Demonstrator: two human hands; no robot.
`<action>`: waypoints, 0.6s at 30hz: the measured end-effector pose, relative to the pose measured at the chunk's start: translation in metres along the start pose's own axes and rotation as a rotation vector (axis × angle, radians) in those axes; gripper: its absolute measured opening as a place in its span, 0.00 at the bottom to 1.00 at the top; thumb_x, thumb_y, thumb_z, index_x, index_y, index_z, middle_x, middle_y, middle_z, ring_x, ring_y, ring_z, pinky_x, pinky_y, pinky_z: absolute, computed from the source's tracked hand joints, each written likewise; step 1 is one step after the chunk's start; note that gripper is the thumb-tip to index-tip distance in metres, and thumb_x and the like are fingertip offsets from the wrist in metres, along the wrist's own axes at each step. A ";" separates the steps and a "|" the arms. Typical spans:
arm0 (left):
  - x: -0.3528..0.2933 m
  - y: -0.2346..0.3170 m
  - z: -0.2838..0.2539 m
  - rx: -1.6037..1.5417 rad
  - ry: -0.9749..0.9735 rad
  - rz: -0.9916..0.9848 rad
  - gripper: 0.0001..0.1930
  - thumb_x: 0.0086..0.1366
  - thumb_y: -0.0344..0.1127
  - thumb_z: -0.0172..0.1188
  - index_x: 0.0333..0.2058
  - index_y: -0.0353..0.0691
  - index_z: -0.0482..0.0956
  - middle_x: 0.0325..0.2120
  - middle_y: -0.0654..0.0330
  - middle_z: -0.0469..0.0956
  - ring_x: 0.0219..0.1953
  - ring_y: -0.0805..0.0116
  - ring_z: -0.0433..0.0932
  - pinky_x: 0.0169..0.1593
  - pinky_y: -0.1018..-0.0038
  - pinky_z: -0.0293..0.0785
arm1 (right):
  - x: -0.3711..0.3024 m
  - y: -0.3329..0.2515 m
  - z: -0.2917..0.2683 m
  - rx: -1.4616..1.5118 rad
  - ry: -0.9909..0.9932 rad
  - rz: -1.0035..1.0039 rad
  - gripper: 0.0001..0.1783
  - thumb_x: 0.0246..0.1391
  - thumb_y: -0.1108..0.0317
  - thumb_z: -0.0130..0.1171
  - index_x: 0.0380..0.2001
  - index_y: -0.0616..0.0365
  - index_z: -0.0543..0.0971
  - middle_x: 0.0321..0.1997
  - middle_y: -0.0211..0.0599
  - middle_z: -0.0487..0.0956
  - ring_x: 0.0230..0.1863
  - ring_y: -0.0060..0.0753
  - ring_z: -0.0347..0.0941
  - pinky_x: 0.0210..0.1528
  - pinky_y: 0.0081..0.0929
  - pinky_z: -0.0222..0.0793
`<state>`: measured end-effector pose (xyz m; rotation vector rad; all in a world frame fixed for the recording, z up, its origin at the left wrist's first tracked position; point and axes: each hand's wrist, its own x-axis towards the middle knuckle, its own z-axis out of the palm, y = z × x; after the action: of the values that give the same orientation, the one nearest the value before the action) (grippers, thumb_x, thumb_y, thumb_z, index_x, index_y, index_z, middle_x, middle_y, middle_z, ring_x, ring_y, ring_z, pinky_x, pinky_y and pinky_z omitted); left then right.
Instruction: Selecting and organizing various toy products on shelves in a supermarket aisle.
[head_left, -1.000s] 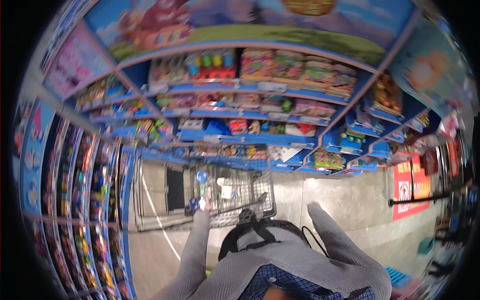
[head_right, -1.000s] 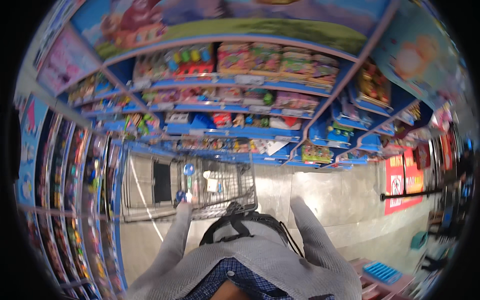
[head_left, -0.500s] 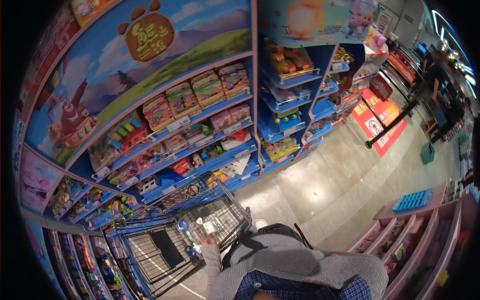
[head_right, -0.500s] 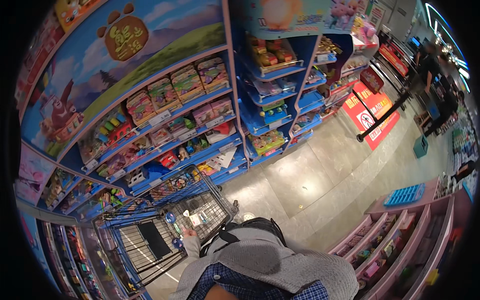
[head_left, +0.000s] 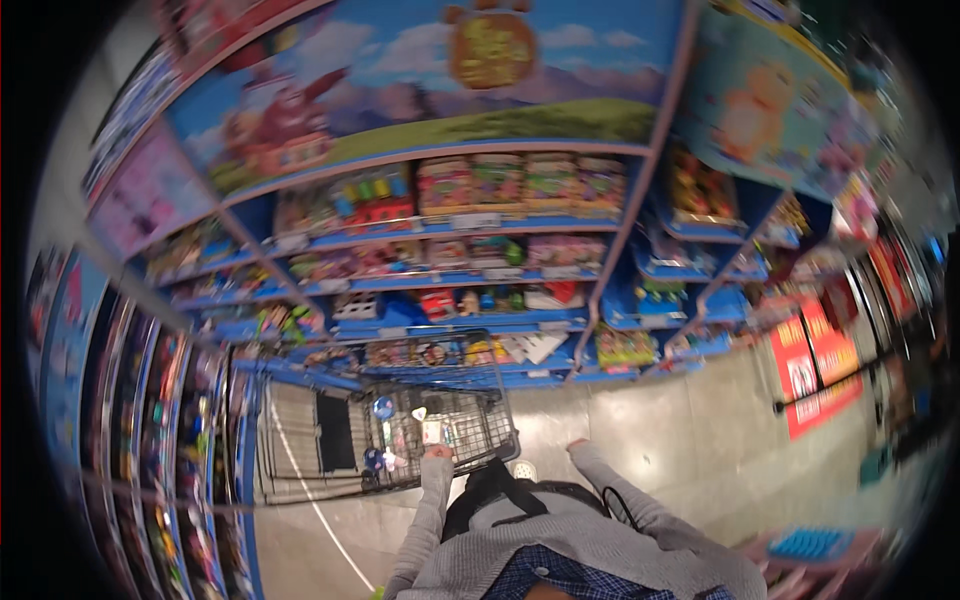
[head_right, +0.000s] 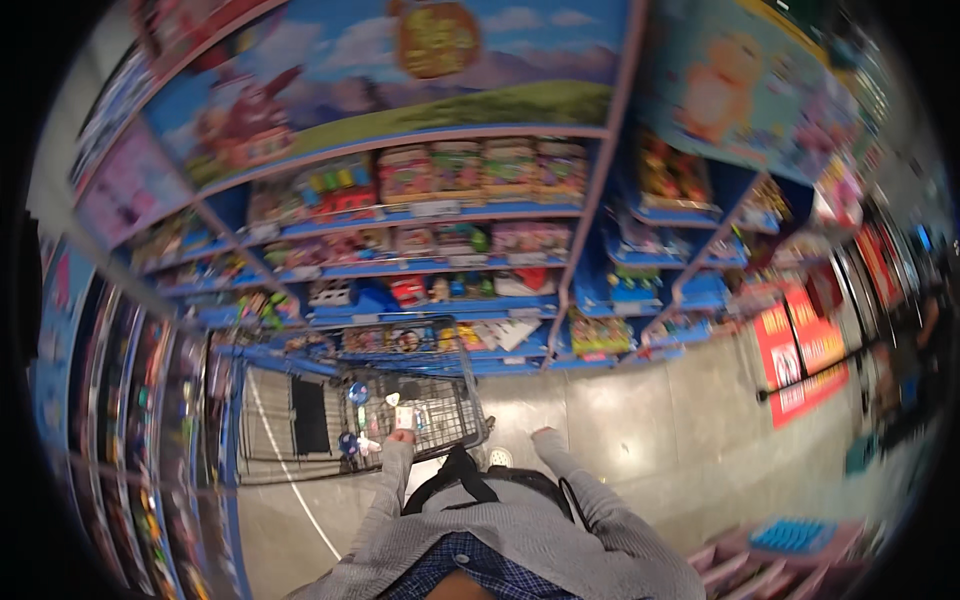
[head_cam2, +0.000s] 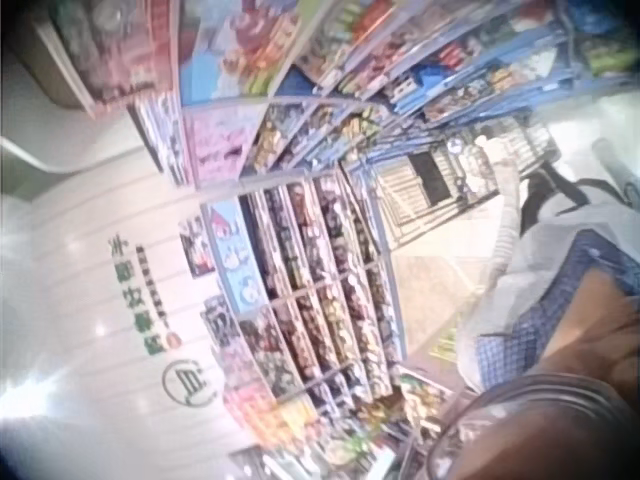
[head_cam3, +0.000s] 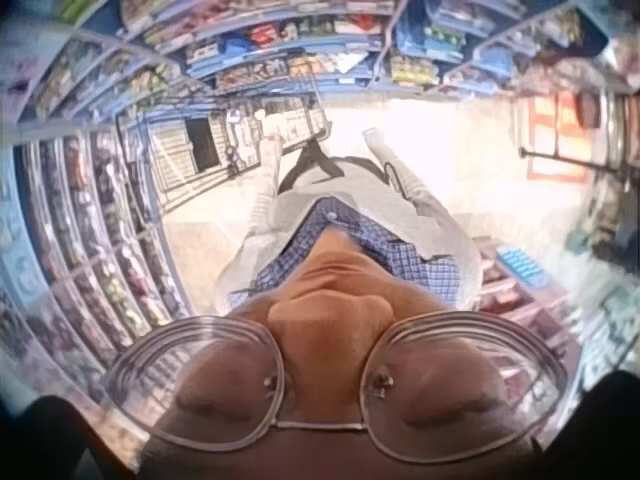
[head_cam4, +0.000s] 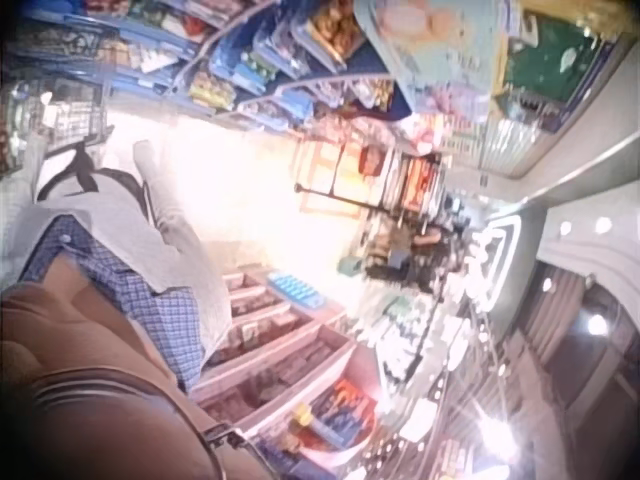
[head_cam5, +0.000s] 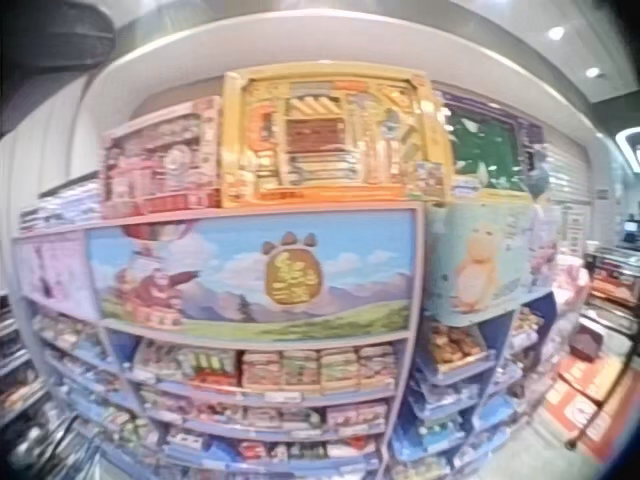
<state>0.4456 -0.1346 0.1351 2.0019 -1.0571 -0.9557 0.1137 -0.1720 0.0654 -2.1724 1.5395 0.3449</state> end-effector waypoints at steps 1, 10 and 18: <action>-0.007 0.002 -0.003 -0.023 0.058 -0.022 0.08 0.48 0.35 0.51 0.23 0.38 0.74 0.13 0.62 0.69 0.15 0.73 0.66 0.19 0.76 0.61 | 0.019 -0.014 -0.017 -0.033 -0.002 -0.057 0.12 0.44 0.67 0.42 0.25 0.57 0.76 0.29 0.44 0.74 0.33 0.40 0.71 0.33 0.32 0.67; -0.159 0.309 -0.146 -1.009 -0.972 0.519 0.08 0.53 0.32 0.49 0.26 0.32 0.69 0.14 0.66 0.65 0.12 0.80 0.58 0.15 0.83 0.50 | 0.031 -0.144 -0.112 0.496 -0.015 0.234 0.24 0.40 0.59 0.48 0.40 0.65 0.62 0.35 0.57 0.70 0.40 0.50 0.67 0.41 0.37 0.62; -0.213 0.309 -0.194 -1.439 -1.416 0.652 0.13 0.55 0.33 0.49 0.34 0.26 0.65 0.27 0.55 0.70 0.28 0.72 0.68 0.30 0.77 0.63 | 0.055 -0.137 -0.060 0.489 0.024 0.345 0.21 0.41 0.71 0.43 0.43 0.64 0.61 0.38 0.52 0.70 0.40 0.45 0.67 0.39 0.33 0.63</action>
<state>0.4049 -0.0458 0.5461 -0.3565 -0.9324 -1.8920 0.2580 -0.2091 0.1224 -1.5463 1.7907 0.0360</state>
